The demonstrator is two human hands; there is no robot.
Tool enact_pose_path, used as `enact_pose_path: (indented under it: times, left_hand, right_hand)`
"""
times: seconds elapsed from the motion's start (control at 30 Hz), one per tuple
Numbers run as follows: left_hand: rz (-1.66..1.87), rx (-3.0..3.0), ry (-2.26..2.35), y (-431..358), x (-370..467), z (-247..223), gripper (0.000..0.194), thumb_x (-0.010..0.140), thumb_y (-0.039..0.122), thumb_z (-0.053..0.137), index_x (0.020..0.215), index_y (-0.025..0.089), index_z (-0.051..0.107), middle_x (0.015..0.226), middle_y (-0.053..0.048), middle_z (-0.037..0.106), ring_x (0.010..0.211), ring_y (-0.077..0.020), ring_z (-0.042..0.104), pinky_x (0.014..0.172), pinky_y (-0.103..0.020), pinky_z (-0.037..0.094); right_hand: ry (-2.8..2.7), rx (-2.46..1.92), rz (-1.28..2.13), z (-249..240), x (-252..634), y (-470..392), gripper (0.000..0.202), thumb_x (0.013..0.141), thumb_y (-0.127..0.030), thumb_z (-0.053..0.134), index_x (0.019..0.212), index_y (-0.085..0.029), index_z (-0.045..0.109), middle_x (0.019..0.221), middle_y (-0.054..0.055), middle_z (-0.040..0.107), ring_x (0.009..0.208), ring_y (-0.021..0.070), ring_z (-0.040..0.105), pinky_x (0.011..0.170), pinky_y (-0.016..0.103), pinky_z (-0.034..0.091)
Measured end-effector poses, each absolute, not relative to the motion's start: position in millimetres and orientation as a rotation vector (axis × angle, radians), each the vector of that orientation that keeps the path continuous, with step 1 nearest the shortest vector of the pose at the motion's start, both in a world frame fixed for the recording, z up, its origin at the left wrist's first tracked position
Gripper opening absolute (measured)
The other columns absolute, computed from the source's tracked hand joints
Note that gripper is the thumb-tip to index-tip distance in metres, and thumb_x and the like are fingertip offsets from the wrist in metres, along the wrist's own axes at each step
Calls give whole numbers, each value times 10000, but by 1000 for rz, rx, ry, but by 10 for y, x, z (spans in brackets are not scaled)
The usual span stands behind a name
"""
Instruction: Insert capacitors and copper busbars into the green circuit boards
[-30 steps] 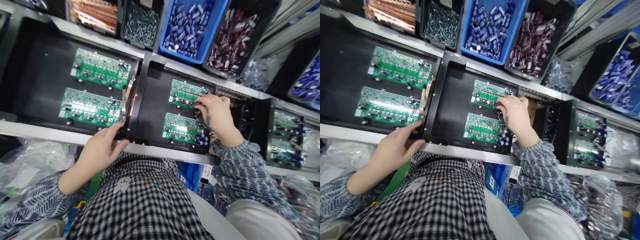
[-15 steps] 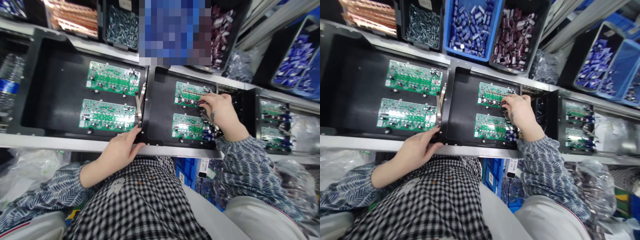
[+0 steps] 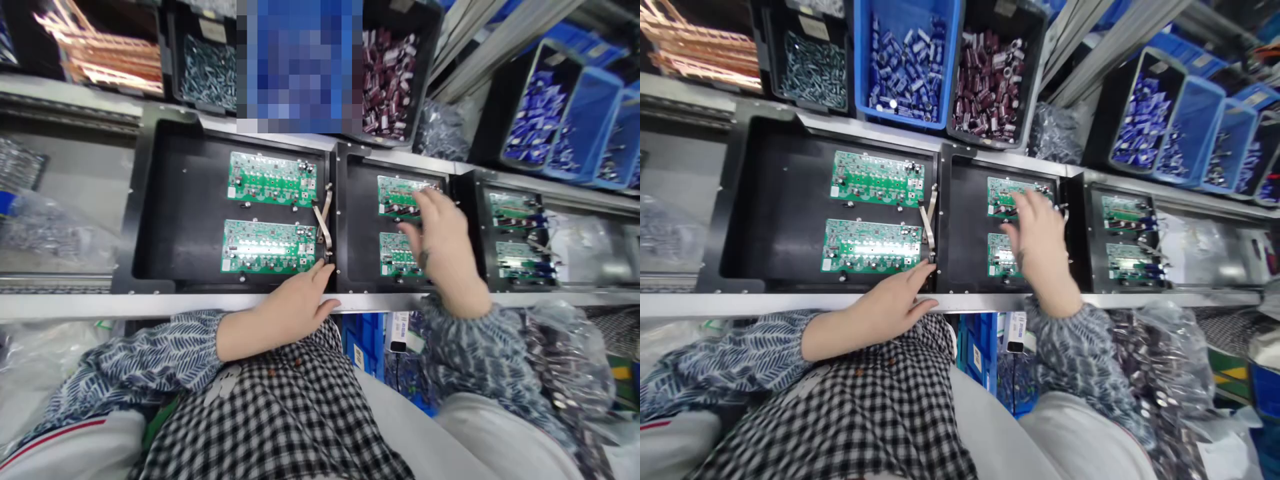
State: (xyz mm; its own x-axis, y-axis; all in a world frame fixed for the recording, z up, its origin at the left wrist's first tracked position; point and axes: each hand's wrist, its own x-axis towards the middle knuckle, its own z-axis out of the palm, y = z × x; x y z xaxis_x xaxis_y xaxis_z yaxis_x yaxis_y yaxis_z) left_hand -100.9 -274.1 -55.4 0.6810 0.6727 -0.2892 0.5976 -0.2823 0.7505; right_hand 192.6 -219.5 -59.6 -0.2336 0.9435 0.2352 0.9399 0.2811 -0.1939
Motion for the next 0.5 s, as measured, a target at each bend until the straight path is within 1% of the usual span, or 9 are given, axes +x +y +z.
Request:
enact_pose_path:
  times: [0.07,0.1,0.17,0.27,0.37,0.43,0.5]
  left_hand:
    - [130,1949,938,-2742,-936,-572,637,998,303,543,1516,-17,355,1575,-312,336,1492,-376,351,1199,-524,360]
    - [161,1938,911,-2747,-897,-590,637,992,302,549,1508,-19,359,1575,-316,333,1498,-378,340,1205,-530,346]
    - [242,1896,857,-2762,-812,-644,613,986,315,561,1478,-11,396,1567,-311,350,1483,-383,366,1207,-535,339]
    - [324,1807,795,-2771,-700,-714,652,972,373,595,1480,15,396,1590,-299,312,1473,-405,370,1205,-562,332]
    - [289,1758,717,-2758,-727,-661,748,970,406,612,1540,23,314,1633,-294,214,1517,-403,285,1218,-564,326]
    - [284,1821,646,-2762,-881,-536,699,992,395,589,1529,22,342,1638,-284,211,1530,-380,265,1233,-532,324]
    - [326,1960,604,-2772,-1145,-377,580,1015,360,554,1489,56,418,1634,-249,262,1517,-349,313,1228,-497,355]
  right_hand:
    - [-2341,-1500,165,-542,1581,-2422,434,1000,-327,529,1411,-184,531,1437,158,597,1358,311,535,1099,543,437]
    - [-2375,-1394,220,-538,1430,-2521,380,1004,-301,521,1371,-209,561,1391,128,640,1344,285,555,1108,521,436]
    - [-2406,-1301,286,-568,1229,-2669,273,1015,-259,494,1253,-256,627,1250,64,728,1315,255,588,1135,513,405]
    - [-2376,-1320,332,-653,1203,-2756,210,1019,-239,476,1055,-287,677,1033,6,783,1246,256,643,1150,541,359]
    - [-2335,-1325,295,-709,1342,-2747,185,998,-210,505,963,-281,672,929,-10,782,1165,271,690,1158,557,320]
    - [-2335,-1314,229,-718,1427,-2736,166,983,-180,523,944,-266,660,895,-14,777,1123,268,710,1162,541,307]
    - [-2345,-1331,141,-714,1496,-2739,157,978,-164,531,908,-246,645,855,-17,768,1081,257,727,1157,511,310]
